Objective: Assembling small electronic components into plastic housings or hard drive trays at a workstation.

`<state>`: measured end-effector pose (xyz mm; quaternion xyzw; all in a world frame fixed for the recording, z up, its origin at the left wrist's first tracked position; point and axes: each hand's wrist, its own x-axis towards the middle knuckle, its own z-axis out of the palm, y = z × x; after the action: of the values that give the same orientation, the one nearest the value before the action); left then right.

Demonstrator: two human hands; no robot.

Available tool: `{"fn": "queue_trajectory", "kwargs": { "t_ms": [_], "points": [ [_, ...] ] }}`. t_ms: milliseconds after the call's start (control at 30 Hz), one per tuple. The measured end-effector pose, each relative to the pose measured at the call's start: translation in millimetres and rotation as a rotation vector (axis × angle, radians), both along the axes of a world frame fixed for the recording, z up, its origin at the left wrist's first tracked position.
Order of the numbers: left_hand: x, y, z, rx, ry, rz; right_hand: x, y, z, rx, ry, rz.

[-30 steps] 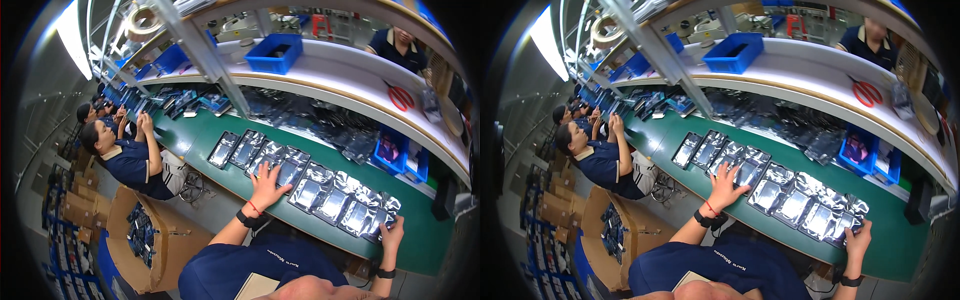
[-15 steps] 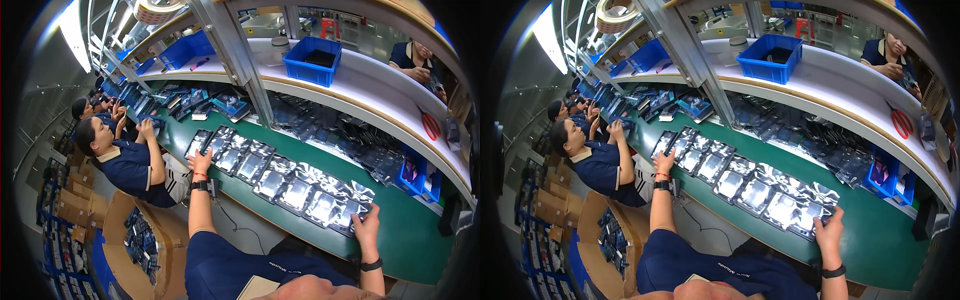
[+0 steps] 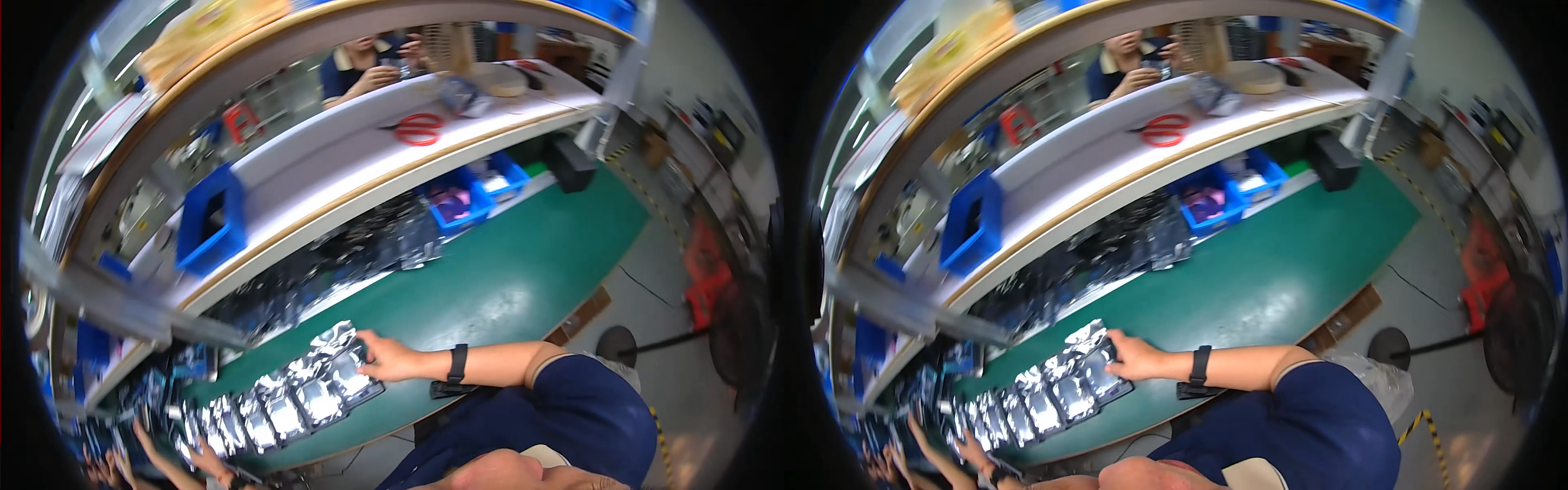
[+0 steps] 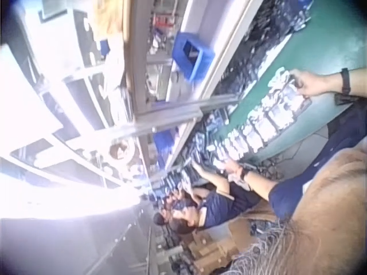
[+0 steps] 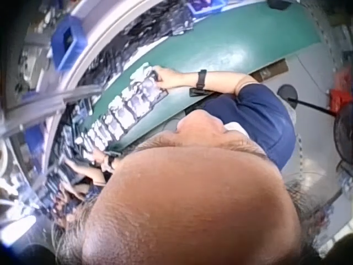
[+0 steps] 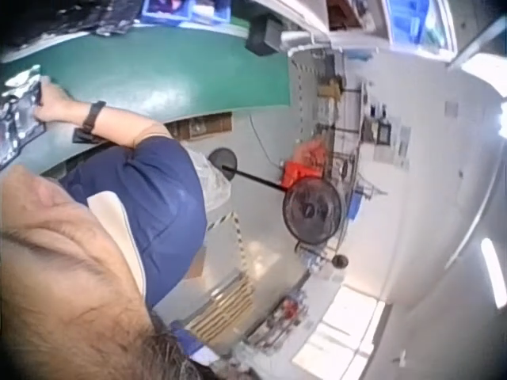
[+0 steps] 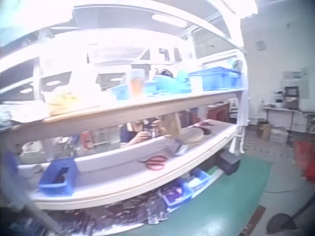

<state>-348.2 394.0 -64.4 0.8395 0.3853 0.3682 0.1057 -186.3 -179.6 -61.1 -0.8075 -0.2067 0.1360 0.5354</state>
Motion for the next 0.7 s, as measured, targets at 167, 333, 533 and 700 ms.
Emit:
{"fn": "queue_trajectory", "kwargs": {
  "t_ms": [167,333,533,700],
  "points": [
    [45,-50,26,0.128,0.027,-0.226,3,-103,110,0.339,-0.416,0.086],
    [74,-206,109,-0.032,-0.043,-0.551,-33,-187,238,0.995,-0.534,0.907],
    [130,-419,199,0.085,0.063,-1.185,-79,-234,288,0.96,-0.641,0.994],
    [128,-531,236,0.148,0.197,-1.635,-101,-276,290,0.988,-0.681,0.912]
  ]
}}
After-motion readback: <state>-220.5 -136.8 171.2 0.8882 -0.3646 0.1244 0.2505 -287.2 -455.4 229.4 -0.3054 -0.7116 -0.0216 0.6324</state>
